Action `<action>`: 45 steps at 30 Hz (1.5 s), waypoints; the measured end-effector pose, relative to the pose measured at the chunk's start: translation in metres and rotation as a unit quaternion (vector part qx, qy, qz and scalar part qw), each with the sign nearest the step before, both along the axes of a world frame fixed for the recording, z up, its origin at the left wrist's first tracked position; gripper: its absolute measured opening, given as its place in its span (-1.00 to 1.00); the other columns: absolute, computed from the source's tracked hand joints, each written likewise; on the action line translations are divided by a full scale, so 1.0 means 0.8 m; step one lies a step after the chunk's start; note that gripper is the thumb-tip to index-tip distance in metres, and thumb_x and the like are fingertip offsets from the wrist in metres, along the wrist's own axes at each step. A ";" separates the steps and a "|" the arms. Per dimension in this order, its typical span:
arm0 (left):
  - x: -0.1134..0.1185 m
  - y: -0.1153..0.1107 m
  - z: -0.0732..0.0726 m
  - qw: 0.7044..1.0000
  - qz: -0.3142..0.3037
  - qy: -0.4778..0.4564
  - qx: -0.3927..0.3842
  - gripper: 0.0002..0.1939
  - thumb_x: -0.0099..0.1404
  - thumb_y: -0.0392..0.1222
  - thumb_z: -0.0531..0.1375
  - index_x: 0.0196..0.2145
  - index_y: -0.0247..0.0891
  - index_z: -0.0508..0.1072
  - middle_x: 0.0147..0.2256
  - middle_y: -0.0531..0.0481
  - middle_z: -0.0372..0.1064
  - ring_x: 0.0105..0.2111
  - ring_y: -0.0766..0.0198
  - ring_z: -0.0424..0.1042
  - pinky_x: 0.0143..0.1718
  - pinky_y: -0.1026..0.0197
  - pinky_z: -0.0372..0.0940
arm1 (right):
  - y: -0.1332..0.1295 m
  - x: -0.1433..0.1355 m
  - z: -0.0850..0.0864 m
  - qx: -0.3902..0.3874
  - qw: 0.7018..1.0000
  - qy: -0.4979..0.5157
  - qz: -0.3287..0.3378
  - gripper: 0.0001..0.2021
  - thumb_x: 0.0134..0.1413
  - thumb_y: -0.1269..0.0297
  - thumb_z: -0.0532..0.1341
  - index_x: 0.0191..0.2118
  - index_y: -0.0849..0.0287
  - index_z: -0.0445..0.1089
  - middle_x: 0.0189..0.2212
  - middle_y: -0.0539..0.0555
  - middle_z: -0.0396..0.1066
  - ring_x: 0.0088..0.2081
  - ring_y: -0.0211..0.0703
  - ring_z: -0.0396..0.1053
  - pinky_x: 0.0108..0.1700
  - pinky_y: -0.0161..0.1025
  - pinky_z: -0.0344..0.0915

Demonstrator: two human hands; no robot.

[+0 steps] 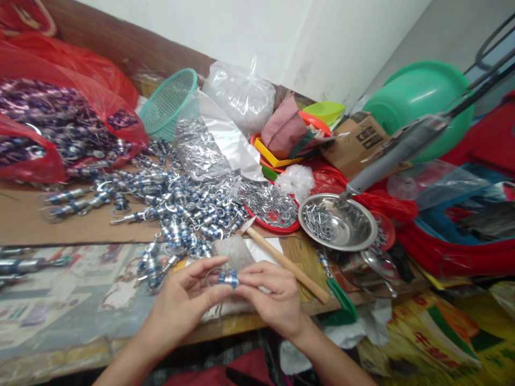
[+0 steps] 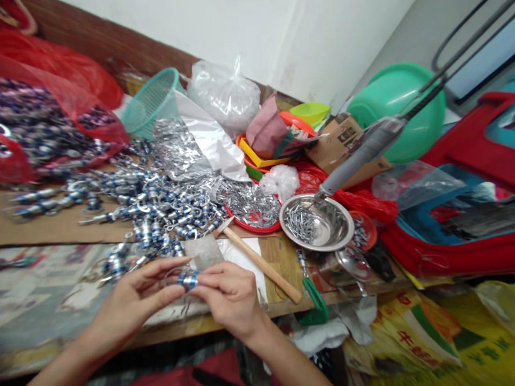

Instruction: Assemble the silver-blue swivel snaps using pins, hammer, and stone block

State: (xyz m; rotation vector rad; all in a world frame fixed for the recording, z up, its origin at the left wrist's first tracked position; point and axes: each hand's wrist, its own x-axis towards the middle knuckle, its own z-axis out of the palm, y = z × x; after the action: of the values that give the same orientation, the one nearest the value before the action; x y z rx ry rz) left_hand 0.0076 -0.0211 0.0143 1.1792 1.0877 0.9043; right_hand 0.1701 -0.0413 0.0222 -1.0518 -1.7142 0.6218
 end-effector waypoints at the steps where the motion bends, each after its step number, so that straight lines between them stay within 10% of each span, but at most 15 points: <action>1: 0.002 -0.002 -0.003 0.999 0.010 -0.024 -0.021 -0.55 -0.10 -0.20 0.29 -0.17 -0.22 0.40 -0.33 0.02 0.49 -0.31 0.22 0.43 -0.30 0.28 0.34 | 0.000 0.000 0.002 -0.025 1.000 -0.002 -0.003 -0.89 -0.14 0.41 0.28 -0.40 0.10 0.52 -0.48 0.06 0.47 -0.46 -0.22 0.42 -0.42 -0.33 0.38; 7: 0.000 0.001 -0.010 0.994 0.016 -0.089 -0.056 -0.43 0.01 -0.18 0.24 -0.02 -0.25 0.20 -0.38 0.02 0.41 -0.32 0.24 0.42 -0.30 0.24 0.35 | 0.055 0.041 0.009 -0.044 0.979 -0.198 -0.030 -0.87 -0.01 0.35 0.19 -0.34 0.11 0.50 -0.35 0.03 0.49 -0.29 -0.23 0.43 -0.22 -0.33 0.35; 11: -0.003 0.011 -0.009 0.992 -0.032 -0.096 -0.079 -0.37 0.02 -0.20 0.23 0.03 -0.25 0.09 -0.43 0.05 0.37 -0.39 0.27 0.40 -0.38 0.26 0.34 | 0.134 0.097 -0.001 -0.073 0.877 -0.436 -0.189 -0.69 0.08 0.46 0.05 -0.07 0.13 0.36 -0.16 0.11 0.43 -0.14 -0.10 0.37 -0.12 -0.20 0.28; 22: -0.006 0.028 -0.011 0.980 -0.063 -0.126 -0.144 -0.30 -0.05 -0.35 0.25 0.03 -0.17 0.05 -0.47 0.12 0.30 -0.48 0.29 0.37 -0.46 0.21 0.31 | 0.180 0.104 -0.010 -0.129 0.809 -0.563 -0.108 -0.62 -0.03 0.48 0.09 -0.07 -0.01 0.32 -0.32 0.04 0.48 -0.24 -0.10 0.39 -0.28 -0.31 0.23; 34: -0.004 0.028 -0.012 0.977 -0.041 -0.139 -0.154 -0.29 -0.08 -0.36 0.27 0.02 -0.16 0.07 -0.47 0.13 0.30 -0.49 0.29 0.38 -0.45 0.19 0.31 | 0.181 0.105 -0.014 -0.156 0.825 -0.526 -0.140 -0.79 -0.08 0.42 0.16 -0.25 0.16 0.41 -0.38 0.11 0.46 -0.28 -0.09 0.38 -0.28 -0.33 0.18; 45: -0.006 0.029 -0.018 0.975 -0.045 -0.152 -0.156 -0.30 -0.08 -0.37 0.27 0.02 -0.17 0.10 -0.46 0.12 0.32 -0.49 0.30 0.38 -0.45 0.19 0.31 | 0.147 0.095 -0.014 -0.118 0.930 -0.304 -0.168 -0.81 0.05 0.36 0.07 -0.28 0.27 0.40 -0.37 0.11 0.44 -0.35 -0.21 0.39 -0.29 -0.30 0.29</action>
State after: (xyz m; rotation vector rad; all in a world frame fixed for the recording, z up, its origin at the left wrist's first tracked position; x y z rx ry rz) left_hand 0.0029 0.0019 0.0001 0.7930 0.8811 0.7800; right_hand 0.2459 0.0765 0.0111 -1.8062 -1.9333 0.2938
